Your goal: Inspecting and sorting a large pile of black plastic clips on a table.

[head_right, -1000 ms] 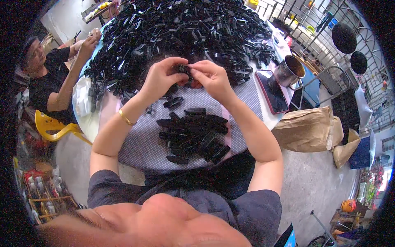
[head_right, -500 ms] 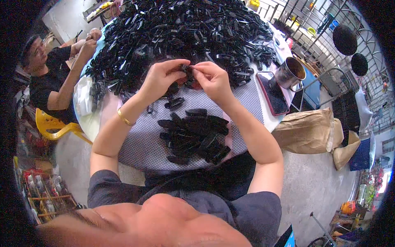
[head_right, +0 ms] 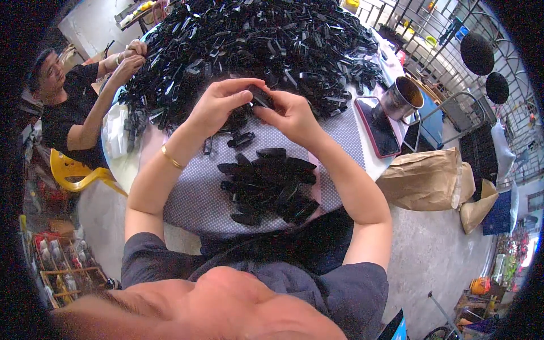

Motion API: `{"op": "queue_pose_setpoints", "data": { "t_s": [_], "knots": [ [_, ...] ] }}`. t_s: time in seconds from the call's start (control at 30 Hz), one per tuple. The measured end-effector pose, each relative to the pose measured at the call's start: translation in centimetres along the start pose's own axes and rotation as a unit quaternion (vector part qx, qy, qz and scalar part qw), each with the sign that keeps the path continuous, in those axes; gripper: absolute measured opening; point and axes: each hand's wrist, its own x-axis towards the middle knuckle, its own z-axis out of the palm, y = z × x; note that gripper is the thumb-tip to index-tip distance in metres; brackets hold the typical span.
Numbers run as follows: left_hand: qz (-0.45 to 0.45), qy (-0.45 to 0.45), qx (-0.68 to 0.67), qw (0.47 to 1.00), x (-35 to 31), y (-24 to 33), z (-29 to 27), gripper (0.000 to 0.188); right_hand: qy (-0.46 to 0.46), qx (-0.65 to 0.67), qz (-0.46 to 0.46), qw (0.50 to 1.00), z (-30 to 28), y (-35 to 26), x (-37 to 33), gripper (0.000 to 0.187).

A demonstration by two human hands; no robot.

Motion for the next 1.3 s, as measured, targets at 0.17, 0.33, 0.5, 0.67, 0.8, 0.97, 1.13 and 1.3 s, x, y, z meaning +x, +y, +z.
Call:
{"op": "queue_pose_setpoints", "data": {
  "t_s": [0.17, 0.33, 0.5, 0.67, 0.8, 0.97, 1.13, 1.3],
  "knots": [
    [0.032, -0.020, 0.044, 0.998, -0.3, 0.1, 0.1, 0.025, -0.002, -0.156, -0.134, 0.979, -0.1, 0.2, -0.2, 0.027],
    [0.047, -0.008, 0.078, 0.996, -0.1, 0.2, 0.7, 0.023, -0.009, -0.195, -0.154, 0.969, -1.0, -1.0, 0.3, 0.024],
    [0.055, -0.013, 0.160, 0.985, -1.5, 1.2, 3.5, 0.031, 0.033, -0.349, -0.086, 0.933, -3.9, -0.4, 1.6, 0.021],
    [0.209, -0.200, 0.378, 0.879, -3.6, 0.1, 6.3, 0.036, 0.067, -0.545, -0.129, 0.826, -2.3, 0.8, 0.7, 0.031],
    [0.222, -0.222, 0.346, 0.884, -3.4, -0.6, 6.5, 0.033, 0.069, -0.614, -0.077, 0.783, -1.5, 1.3, 0.4, 0.032],
    [-0.061, 0.056, 0.198, 0.977, -0.7, -1.0, 3.2, 0.024, 0.155, -0.460, -0.082, 0.870, -3.0, 1.0, 1.1, 0.028],
    [-0.128, 0.074, -0.087, 0.985, 0.0, -3.1, 1.0, 0.030, 0.069, -0.071, -0.011, 0.995, -1.0, 0.2, 0.8, 0.022],
    [-0.084, 0.111, -0.102, 0.985, 0.1, -2.6, 0.7, 0.027, 0.010, -0.159, 0.028, 0.987, -0.7, 0.4, 0.6, 0.022]
  ]
}}
